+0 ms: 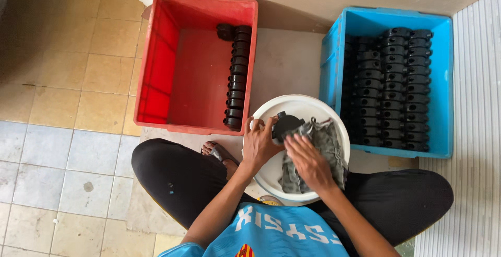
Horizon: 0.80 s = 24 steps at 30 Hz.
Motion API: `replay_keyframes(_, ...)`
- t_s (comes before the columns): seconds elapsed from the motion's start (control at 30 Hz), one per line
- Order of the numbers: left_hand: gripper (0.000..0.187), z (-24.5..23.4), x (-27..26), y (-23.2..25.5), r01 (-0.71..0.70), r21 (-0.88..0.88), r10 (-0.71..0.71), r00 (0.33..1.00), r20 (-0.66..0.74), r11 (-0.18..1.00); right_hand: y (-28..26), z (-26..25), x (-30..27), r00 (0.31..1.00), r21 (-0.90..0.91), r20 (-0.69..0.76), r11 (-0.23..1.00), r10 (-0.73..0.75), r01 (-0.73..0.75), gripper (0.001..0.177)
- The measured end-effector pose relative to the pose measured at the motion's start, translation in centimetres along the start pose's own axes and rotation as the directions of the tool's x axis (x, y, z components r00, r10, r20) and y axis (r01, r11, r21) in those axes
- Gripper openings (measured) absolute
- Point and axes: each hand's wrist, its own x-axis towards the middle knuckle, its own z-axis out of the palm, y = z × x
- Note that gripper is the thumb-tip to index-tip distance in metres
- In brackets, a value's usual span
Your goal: The person cleans black plastic components with a cloth while taking them from a blue crate and placing them into a red crate.
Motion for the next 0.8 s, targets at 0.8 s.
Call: replay_keyframes(0.8, 0.071, 1.2, -0.1, -1.0, -0.008, 0.079, 0.006, 1.0, 0.024, 0.997, -1.6, -1.2, 2.9, 1.0, 0.093, -0.012, 0.996, 0.007, -0.006, 0.035)
